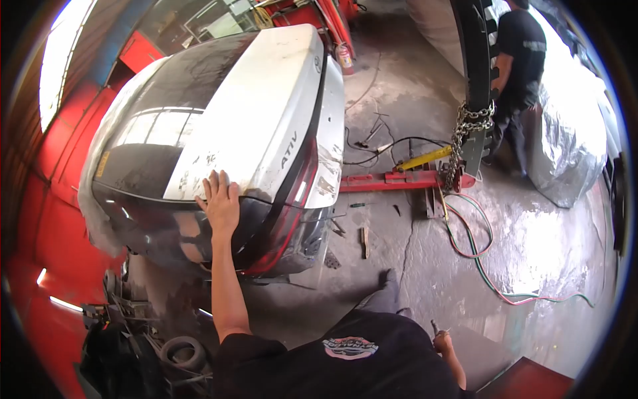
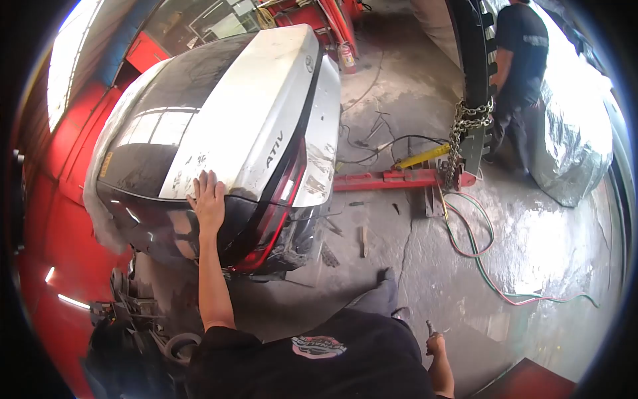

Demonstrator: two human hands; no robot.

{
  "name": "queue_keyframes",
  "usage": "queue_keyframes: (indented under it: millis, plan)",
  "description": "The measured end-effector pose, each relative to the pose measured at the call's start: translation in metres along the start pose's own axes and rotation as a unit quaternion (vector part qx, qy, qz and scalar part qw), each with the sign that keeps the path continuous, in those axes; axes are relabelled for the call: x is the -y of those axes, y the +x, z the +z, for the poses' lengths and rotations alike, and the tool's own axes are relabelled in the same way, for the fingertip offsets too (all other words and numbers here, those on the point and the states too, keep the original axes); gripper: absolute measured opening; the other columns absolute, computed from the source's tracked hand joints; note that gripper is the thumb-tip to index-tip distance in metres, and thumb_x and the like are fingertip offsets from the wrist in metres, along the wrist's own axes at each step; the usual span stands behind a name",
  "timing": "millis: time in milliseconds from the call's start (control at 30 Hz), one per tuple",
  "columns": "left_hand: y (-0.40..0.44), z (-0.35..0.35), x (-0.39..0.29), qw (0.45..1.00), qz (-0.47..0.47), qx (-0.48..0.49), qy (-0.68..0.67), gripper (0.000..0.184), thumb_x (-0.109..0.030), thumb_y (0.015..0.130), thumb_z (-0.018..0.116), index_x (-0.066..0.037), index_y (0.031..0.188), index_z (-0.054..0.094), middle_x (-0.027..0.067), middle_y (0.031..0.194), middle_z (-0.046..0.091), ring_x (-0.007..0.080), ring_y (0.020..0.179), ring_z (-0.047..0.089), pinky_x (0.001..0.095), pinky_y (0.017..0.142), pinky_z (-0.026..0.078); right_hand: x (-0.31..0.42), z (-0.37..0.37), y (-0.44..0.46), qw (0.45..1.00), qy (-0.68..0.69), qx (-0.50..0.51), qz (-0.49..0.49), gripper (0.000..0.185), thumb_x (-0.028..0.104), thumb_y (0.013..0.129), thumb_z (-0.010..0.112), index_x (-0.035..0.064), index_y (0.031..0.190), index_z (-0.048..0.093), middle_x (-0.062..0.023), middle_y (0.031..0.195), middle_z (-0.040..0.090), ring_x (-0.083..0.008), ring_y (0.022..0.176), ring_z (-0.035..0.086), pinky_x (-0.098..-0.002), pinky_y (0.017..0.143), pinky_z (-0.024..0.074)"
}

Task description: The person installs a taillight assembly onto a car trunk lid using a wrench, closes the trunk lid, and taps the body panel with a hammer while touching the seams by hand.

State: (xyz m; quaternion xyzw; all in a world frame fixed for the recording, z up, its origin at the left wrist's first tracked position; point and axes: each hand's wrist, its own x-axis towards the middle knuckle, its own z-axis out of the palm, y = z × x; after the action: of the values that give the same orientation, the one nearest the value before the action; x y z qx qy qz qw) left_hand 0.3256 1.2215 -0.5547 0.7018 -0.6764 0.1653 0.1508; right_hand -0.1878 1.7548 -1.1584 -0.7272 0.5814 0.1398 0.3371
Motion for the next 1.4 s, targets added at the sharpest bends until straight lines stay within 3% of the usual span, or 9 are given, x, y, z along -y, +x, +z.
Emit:
queue_keyframes:
  millis: [133, 400, 533, 633, 700, 833, 1100, 1300, 1400]
  plan:
    - [0.011, 0.005, -0.015, 0.999, -0.02, 0.034, 0.027, 0.069, -0.053, 0.109, 0.033, -0.009, 0.162, 0.033, 0.0134, 0.171, 0.025, 0.0359, 0.159, 0.015, 0.0682, 0.122, 0.004, 0.019, 0.01, 0.019, 0.884, 0.345, -0.059, 0.31, 0.026, 0.025, 0.095, 0.064, 0.0028, 0.102, 0.076, -0.0173, 0.09, 0.078, -0.0267, 0.084, 0.077, -0.0443, 0.079, 0.062]
    - [0.039, 0.015, -0.091, 0.997, 0.015, 0.055, 0.059, 0.076, -0.057, 0.108, 0.038, -0.005, 0.162, 0.029, 0.0226, 0.168, 0.024, 0.0412, 0.157, 0.017, 0.0646, 0.124, 0.013, -0.073, -0.011, 0.087, 0.826, 0.456, 0.145, 0.299, 0.031, 0.033, 0.093, 0.066, 0.0051, 0.099, 0.077, -0.016, 0.095, 0.078, -0.0276, 0.09, 0.077, -0.047, 0.087, 0.0598]
    - [0.054, 0.019, -0.114, 0.996, 0.028, 0.04, 0.076, 0.072, -0.05, 0.107, 0.045, -0.004, 0.16, 0.032, 0.0244, 0.166, 0.029, 0.0439, 0.154, 0.023, 0.0644, 0.123, 0.017, -0.167, -0.003, 0.115, 0.903, 0.389, -0.059, 0.173, 0.028, 0.021, 0.094, 0.061, 0.0055, 0.113, 0.074, -0.021, 0.097, 0.076, -0.0354, 0.099, 0.075, -0.0475, 0.07, 0.0636]
    - [0.065, 0.024, -0.128, 0.996, 0.022, 0.03, 0.078, 0.07, -0.048, 0.106, 0.048, -0.004, 0.159, 0.033, 0.0251, 0.165, 0.03, 0.0448, 0.154, 0.025, 0.0631, 0.123, 0.019, -0.094, -0.253, 0.091, 0.761, 0.49, -0.101, 0.413, 0.039, 0.011, 0.093, 0.053, 0.0043, 0.13, 0.065, -0.0229, 0.101, 0.075, -0.0388, 0.094, 0.075, -0.0454, 0.063, 0.0653]
    - [0.067, 0.024, -0.136, 0.996, 0.013, 0.034, 0.083, 0.068, -0.046, 0.106, 0.049, -0.005, 0.159, 0.034, 0.0244, 0.165, 0.031, 0.0437, 0.154, 0.025, 0.0612, 0.123, 0.02, -0.127, -0.229, 0.122, 0.831, 0.357, -0.241, 0.353, 0.053, 0.004, 0.088, 0.05, 0.0047, 0.141, 0.057, -0.0249, 0.109, 0.073, -0.0409, 0.084, 0.075, -0.0457, 0.063, 0.0664]
    - [0.067, 0.034, -0.129, 0.996, 0.025, 0.024, 0.082, 0.066, -0.044, 0.107, 0.049, -0.006, 0.159, 0.035, 0.0226, 0.164, 0.033, 0.0428, 0.153, 0.027, 0.0609, 0.123, 0.022, -0.112, -0.334, 0.128, 0.758, 0.495, -0.204, 0.372, 0.057, 0.0, 0.082, 0.05, 0.004, 0.139, 0.059, -0.0325, 0.111, 0.069, -0.0436, 0.071, 0.074, -0.0462, 0.054, 0.0632]
    - [0.068, 0.025, -0.136, 0.997, 0.02, -0.009, 0.079, 0.063, -0.04, 0.104, 0.056, -0.009, 0.157, 0.042, 0.0209, 0.161, 0.039, 0.0429, 0.151, 0.033, 0.061, 0.121, 0.025, -0.18, -0.322, 0.188, 0.889, 0.294, -0.211, 0.279, 0.049, 0.003, 0.08, 0.053, 0.0028, 0.126, 0.068, -0.0315, 0.104, 0.072, -0.0385, 0.072, 0.075, -0.0468, 0.058, 0.0626]
    - [0.075, 0.02, -0.148, 0.999, -0.013, 0.022, 0.047, 0.066, -0.038, 0.101, 0.06, -0.01, 0.158, 0.042, 0.0198, 0.163, 0.038, 0.0425, 0.153, 0.029, 0.0605, 0.123, 0.02, -0.226, -0.367, 0.208, 0.877, 0.353, -0.061, 0.321, 0.034, 0.008, 0.083, 0.056, -0.0055, 0.11, 0.072, -0.0273, 0.093, 0.074, -0.0375, 0.071, 0.076, -0.0456, 0.064, 0.0626]
    - [0.085, 0.02, -0.163, 0.997, -0.055, 0.04, 0.031, 0.073, -0.041, 0.099, 0.064, -0.011, 0.16, 0.038, 0.0208, 0.165, 0.033, 0.0434, 0.154, 0.025, 0.0625, 0.123, 0.017, -0.294, -0.333, 0.262, 0.925, 0.257, 0.133, 0.245, 0.027, 0.004, 0.086, 0.055, -0.0124, 0.1, 0.071, -0.0281, 0.09, 0.074, -0.0356, 0.068, 0.076, -0.0451, 0.058, 0.0622]
